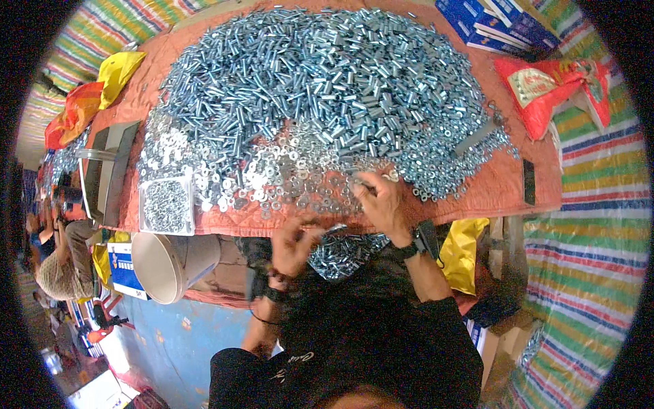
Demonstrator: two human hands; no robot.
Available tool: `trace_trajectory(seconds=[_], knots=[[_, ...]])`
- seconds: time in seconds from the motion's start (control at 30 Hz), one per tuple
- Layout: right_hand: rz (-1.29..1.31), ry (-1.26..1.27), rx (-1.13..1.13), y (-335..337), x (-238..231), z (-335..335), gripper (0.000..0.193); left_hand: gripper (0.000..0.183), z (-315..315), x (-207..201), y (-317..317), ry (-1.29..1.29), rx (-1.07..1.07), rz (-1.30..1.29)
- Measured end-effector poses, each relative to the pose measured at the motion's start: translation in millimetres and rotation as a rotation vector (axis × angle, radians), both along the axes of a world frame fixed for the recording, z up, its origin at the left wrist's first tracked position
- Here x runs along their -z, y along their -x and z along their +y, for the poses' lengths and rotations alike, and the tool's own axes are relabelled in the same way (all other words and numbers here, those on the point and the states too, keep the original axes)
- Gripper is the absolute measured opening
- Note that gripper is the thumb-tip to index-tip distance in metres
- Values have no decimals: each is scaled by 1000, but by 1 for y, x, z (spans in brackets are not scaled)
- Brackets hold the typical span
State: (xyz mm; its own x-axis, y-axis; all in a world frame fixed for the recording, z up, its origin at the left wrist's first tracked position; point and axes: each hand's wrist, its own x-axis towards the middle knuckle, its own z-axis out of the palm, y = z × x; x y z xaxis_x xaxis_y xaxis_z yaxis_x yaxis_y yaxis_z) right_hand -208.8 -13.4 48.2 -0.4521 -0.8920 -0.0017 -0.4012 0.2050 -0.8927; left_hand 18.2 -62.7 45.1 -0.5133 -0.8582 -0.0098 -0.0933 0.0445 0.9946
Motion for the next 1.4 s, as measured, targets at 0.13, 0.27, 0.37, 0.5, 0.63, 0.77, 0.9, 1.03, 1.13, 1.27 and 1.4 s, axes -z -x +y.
trace_trajectory(seconds=[0.13,0.27,0.37,0.5,0.63,0.77,0.9,1.03,1.13,1.27,1.4], knots=[[317,32,-89,8,-2,-27,27,14,-93,0,-49,419,-375,-408],[541,-117,-169,3,9,-41,23,22,-152,3,-52,579,-363,-645],[559,-141,-161,13,15,-39,24,21,-162,20,-26,636,-288,-868],[503,-10,-161,12,5,-39,27,22,-171,11,-26,620,-265,-1079],[-545,19,-136,17,12,-29,25,22,-179,11,-24,639,-192,-1117],[-1102,99,-135,4,4,-22,23,26,-188,21,-38,706,-197,-993],[-1168,143,-107,-3,4,-17,28,24,-187,29,-53,626,-180,-977],[-1222,174,-72,5,10,-2,36,19,-176,10,-36,438,-160,-776],[-1211,137,-48,-4,17,-2,35,24,-182,18,-47,449,-173,-751],[-1180,141,-19,-14,23,0,28,14,-177,20,-33,503,-292,-863],[-1240,147,-2,-20,20,0,22,9,-180,30,-30,707,-231,-929]])
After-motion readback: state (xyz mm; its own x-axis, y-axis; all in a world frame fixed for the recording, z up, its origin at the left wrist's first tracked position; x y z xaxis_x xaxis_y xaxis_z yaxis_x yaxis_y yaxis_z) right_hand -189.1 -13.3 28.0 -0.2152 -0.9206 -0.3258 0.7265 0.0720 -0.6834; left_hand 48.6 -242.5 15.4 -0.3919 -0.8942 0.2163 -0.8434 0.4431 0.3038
